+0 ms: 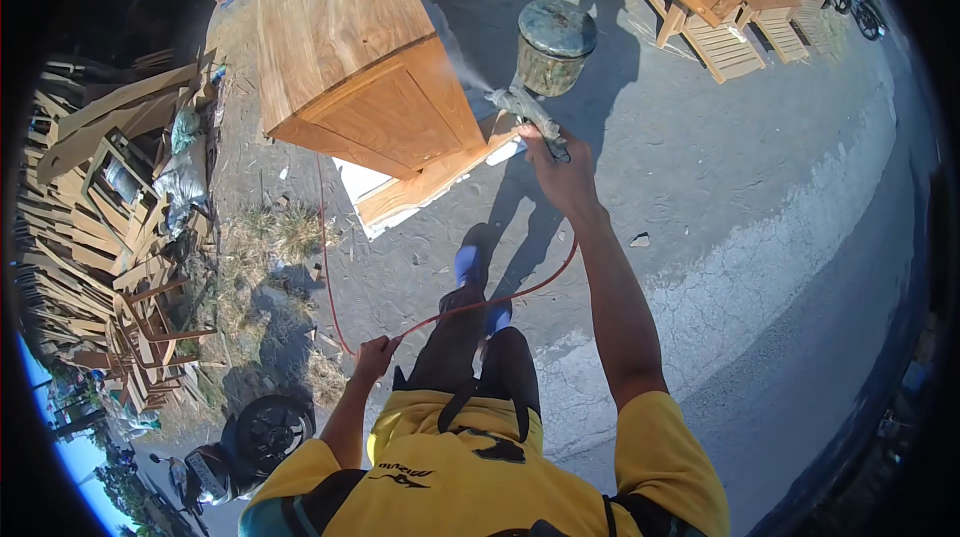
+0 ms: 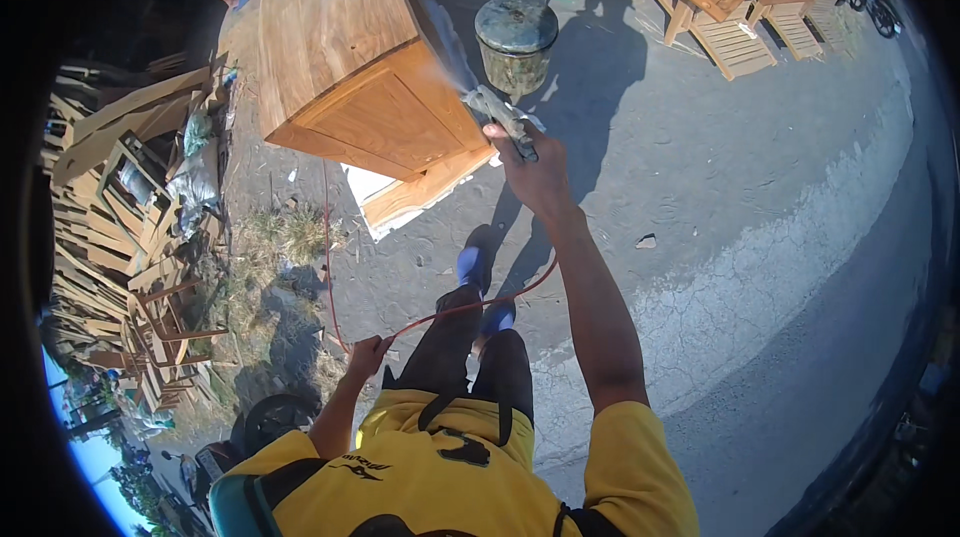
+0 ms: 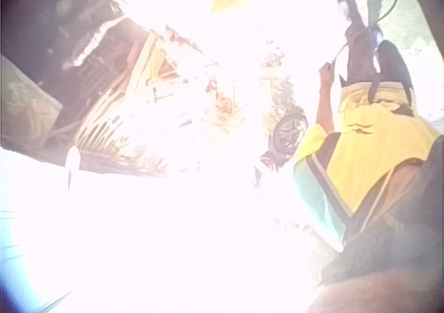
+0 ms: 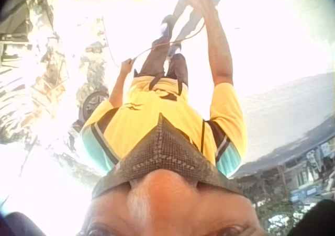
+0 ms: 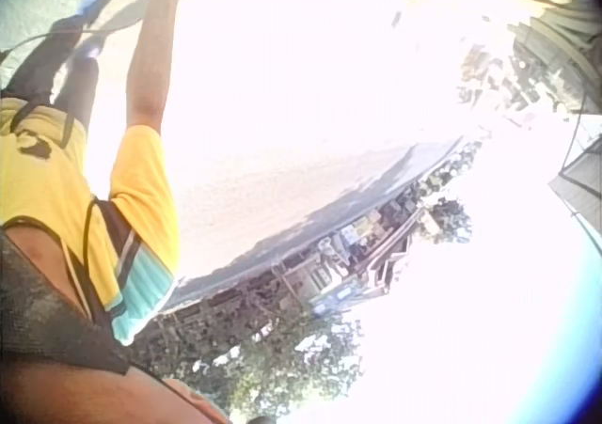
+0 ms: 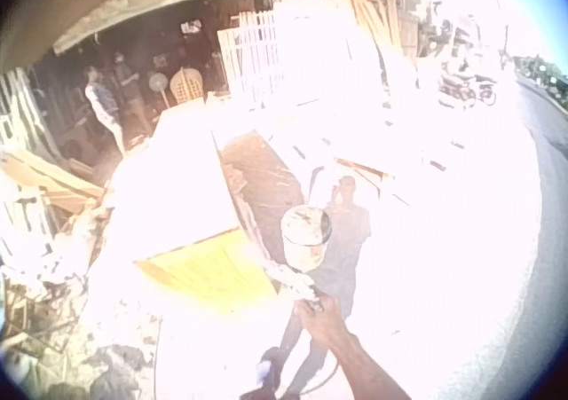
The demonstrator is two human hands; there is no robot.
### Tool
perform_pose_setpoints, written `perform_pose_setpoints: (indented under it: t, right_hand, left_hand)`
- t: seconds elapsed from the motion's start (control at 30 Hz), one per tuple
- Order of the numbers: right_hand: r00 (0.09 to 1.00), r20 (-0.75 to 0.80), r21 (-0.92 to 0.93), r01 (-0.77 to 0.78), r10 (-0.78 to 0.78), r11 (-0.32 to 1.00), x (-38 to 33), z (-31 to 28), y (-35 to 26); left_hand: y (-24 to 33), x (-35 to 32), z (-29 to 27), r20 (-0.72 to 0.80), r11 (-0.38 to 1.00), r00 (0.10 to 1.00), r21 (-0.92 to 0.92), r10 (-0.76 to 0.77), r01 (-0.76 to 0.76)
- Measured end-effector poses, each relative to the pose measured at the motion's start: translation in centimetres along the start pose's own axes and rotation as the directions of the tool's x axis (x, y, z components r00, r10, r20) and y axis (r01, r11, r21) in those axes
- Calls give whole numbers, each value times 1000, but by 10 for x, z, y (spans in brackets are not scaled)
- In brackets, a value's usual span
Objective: The person spray paints the sides of a wooden cabinet using a spray gun, opens the spray gun cup by hand to check inside, and continues spray painting the surfaces of the cabinet.
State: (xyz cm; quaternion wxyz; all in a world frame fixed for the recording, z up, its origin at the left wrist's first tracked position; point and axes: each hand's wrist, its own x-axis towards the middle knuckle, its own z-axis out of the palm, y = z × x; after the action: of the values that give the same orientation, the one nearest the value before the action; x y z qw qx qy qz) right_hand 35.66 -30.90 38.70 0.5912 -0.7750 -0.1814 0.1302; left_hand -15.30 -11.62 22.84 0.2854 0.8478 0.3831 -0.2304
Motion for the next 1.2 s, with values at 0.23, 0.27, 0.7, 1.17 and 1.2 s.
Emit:
perform_pose_setpoints:
  t: [0.23,0.27,0.7,1.17,1.2]
  right_hand:
    - [970,111,81,207,-216,975,89,-39,-39]
    - [970,144,104,182,-196,978,99,-39,-35]
    - [845,529,-66,139,-83,988,190,-30,154]
    - [678,726,-236,89,115,968,229,44,462]
    - [671,715,-327,72,197,942,228,49,477]
  left_hand:
    - [117,9,21,-149,962,978,-253,-147,106]
    - [130,17,23,-157,954,973,-274,-168,121]
    - [322,44,24,-261,868,883,-425,-389,257]
    - [459,131,159,-347,816,765,-434,-543,383]
    - [463,136,168,-352,812,758,-439,-549,384]
